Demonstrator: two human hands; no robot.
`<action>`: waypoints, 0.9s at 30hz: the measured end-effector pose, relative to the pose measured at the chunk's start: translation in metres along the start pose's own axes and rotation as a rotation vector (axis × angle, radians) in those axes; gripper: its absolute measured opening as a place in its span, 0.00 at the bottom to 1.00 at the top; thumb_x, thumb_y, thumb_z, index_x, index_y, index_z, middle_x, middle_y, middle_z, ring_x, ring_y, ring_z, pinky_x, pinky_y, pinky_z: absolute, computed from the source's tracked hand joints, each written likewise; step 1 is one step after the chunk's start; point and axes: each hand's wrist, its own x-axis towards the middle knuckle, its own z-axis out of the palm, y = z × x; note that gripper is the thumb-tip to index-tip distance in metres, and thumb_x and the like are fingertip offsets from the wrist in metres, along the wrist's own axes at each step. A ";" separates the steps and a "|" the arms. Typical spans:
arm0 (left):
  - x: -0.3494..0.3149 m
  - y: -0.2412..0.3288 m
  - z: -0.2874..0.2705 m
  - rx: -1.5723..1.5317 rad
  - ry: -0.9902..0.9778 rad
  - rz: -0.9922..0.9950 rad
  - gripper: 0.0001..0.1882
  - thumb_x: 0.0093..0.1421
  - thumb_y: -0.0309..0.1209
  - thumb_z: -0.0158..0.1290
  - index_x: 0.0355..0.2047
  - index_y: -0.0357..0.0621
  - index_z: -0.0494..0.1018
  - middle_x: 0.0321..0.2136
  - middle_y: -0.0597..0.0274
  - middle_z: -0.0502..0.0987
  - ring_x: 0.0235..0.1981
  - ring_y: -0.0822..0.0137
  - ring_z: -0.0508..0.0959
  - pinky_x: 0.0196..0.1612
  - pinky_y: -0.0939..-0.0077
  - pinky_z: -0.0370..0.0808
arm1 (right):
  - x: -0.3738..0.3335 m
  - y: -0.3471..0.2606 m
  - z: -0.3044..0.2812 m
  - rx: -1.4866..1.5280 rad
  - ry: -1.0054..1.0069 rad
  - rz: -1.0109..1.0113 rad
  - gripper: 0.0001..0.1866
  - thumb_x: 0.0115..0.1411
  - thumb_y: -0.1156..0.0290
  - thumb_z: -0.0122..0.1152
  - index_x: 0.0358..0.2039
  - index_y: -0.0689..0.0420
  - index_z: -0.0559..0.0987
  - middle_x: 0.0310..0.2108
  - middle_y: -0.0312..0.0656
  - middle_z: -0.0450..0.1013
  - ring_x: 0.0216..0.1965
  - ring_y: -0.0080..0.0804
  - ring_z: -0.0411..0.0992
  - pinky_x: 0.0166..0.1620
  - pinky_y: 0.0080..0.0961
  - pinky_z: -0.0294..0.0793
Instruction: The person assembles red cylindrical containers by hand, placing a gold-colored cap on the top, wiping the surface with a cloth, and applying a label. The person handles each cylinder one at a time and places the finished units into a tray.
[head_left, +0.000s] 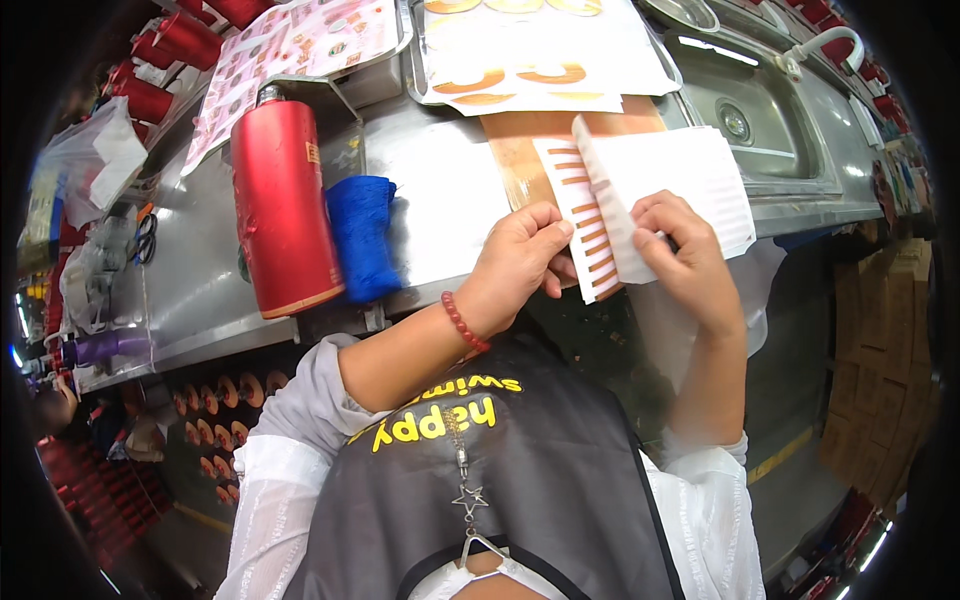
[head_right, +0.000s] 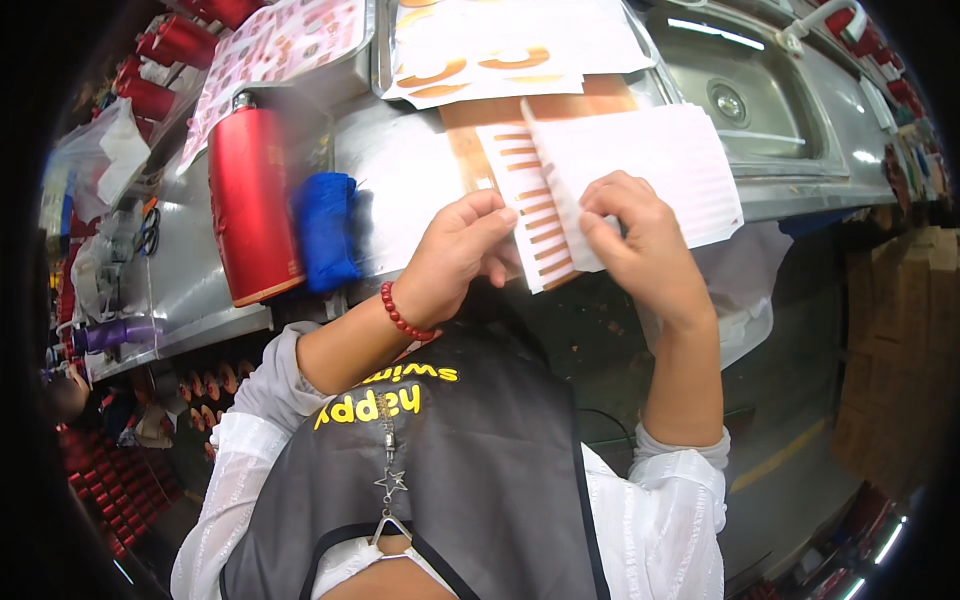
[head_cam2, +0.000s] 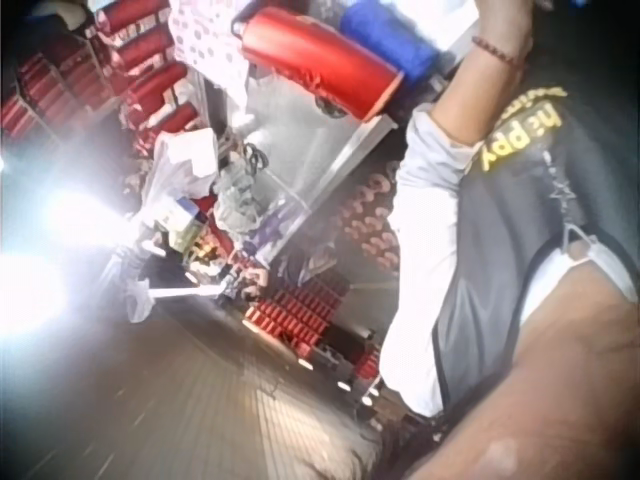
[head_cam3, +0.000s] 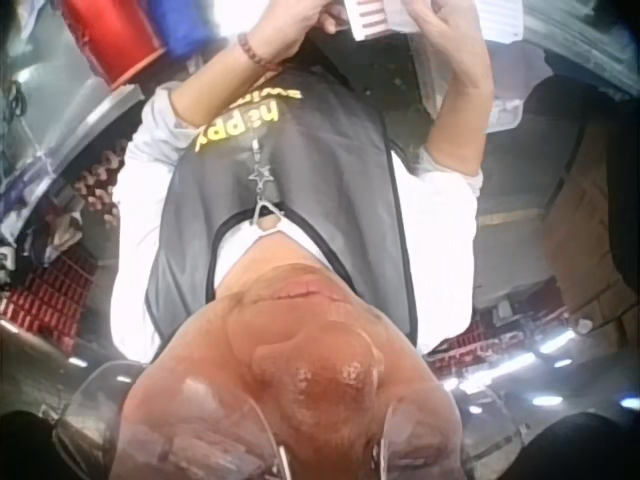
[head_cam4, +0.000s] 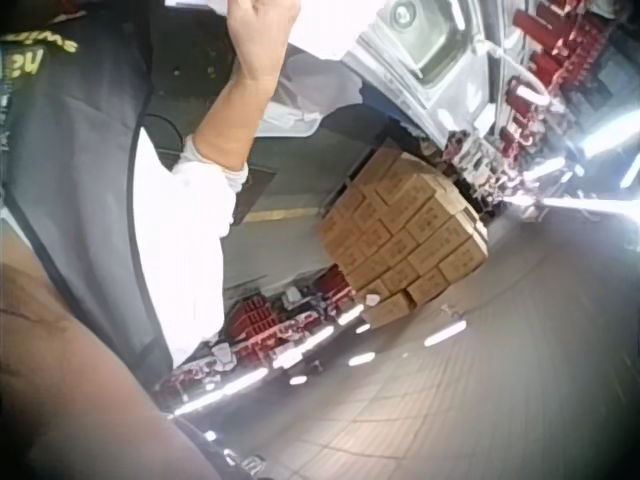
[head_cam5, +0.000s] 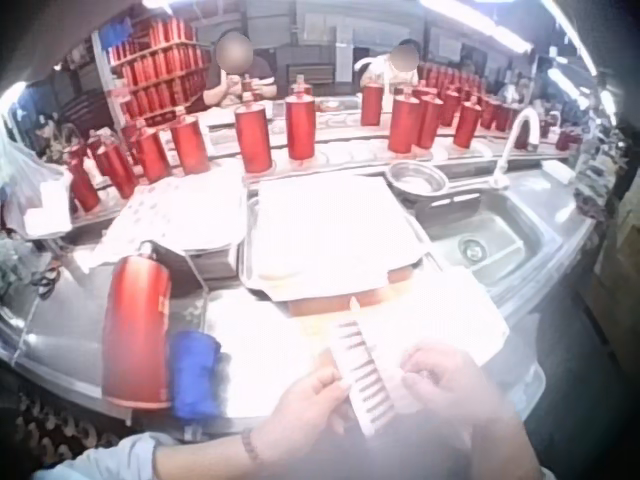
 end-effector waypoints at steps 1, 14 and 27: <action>0.000 0.000 0.000 -0.002 0.000 0.001 0.11 0.70 0.35 0.49 0.43 0.40 0.73 0.33 0.63 0.80 0.27 0.76 0.80 0.25 0.86 0.73 | -0.004 0.004 -0.007 0.125 0.019 0.067 0.07 0.61 0.76 0.57 0.27 0.65 0.73 0.39 0.39 0.73 0.42 0.27 0.68 0.47 0.24 0.66; -0.009 0.000 0.001 0.835 0.314 0.684 0.19 0.64 0.29 0.53 0.54 0.38 0.65 0.36 0.57 0.76 0.36 0.65 0.76 0.37 0.70 0.75 | -0.028 0.025 -0.028 0.475 -0.014 0.137 0.08 0.64 0.72 0.62 0.30 0.63 0.78 0.40 0.35 0.72 0.40 0.20 0.66 0.45 0.18 0.65; -0.011 -0.002 0.019 0.898 -0.008 0.628 0.13 0.64 0.28 0.55 0.49 0.40 0.74 0.38 0.51 0.80 0.39 0.57 0.81 0.44 0.68 0.76 | -0.007 0.011 -0.010 0.156 -0.224 0.016 0.08 0.62 0.72 0.59 0.33 0.64 0.79 0.33 0.41 0.74 0.40 0.35 0.70 0.46 0.29 0.69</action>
